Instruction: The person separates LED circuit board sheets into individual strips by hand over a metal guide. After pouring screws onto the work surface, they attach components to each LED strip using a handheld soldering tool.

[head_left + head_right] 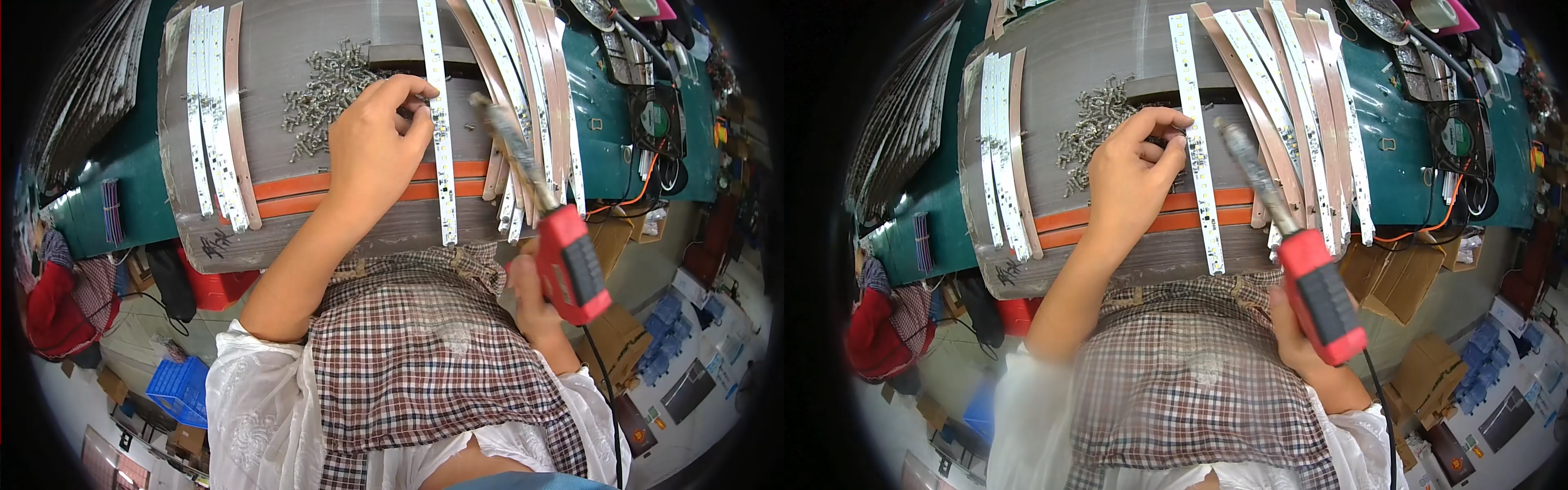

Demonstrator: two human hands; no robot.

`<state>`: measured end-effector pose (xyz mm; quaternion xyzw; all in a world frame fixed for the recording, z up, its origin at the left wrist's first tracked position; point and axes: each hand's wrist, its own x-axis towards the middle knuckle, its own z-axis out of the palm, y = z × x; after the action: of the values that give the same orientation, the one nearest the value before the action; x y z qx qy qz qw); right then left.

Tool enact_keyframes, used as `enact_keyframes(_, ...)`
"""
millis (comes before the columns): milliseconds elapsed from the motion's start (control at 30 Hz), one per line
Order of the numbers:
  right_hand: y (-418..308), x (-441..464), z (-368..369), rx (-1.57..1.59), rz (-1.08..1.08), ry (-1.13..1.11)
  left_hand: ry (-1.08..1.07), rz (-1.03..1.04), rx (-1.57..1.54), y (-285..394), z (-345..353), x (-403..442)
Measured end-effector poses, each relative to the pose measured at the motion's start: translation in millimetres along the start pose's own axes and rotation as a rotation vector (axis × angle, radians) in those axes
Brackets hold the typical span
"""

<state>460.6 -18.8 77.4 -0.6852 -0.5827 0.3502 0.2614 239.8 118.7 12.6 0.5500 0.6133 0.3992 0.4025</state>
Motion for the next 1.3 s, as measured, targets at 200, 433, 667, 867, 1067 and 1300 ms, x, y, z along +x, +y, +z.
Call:
enact_keyframes(200,-37.6,40.7,-16.3,0.264,-0.2,0.412,-0.031,-0.039,-0.047,-0.7,1.7,1.0)
enact_keyframes(433,-16.0,108.8,-13.1,-0.269,-0.25,0.581,-0.068,-0.016,0.034,8.5,-4.4,-0.8)
enact_keyframes(667,-17.5,131.1,-2.2,-0.493,-0.156,0.464,-0.117,0.034,0.06,12.3,-3.8,-2.6)
enact_keyframes(867,-25.3,131.7,-6.0,-0.3,-0.112,0.442,-0.122,0.021,-0.118,18.2,-3.5,-4.1)
enact_keyframes(1067,-22.7,127.7,-10.1,0.01,-0.042,0.426,-0.061,-0.042,-0.218,25.1,-48.9,0.8)
enact_keyframes(1300,-39.5,112.2,-16.9,0.148,-0.133,0.373,0.1,-0.182,0.123,-7.6,-158.1,20.8)
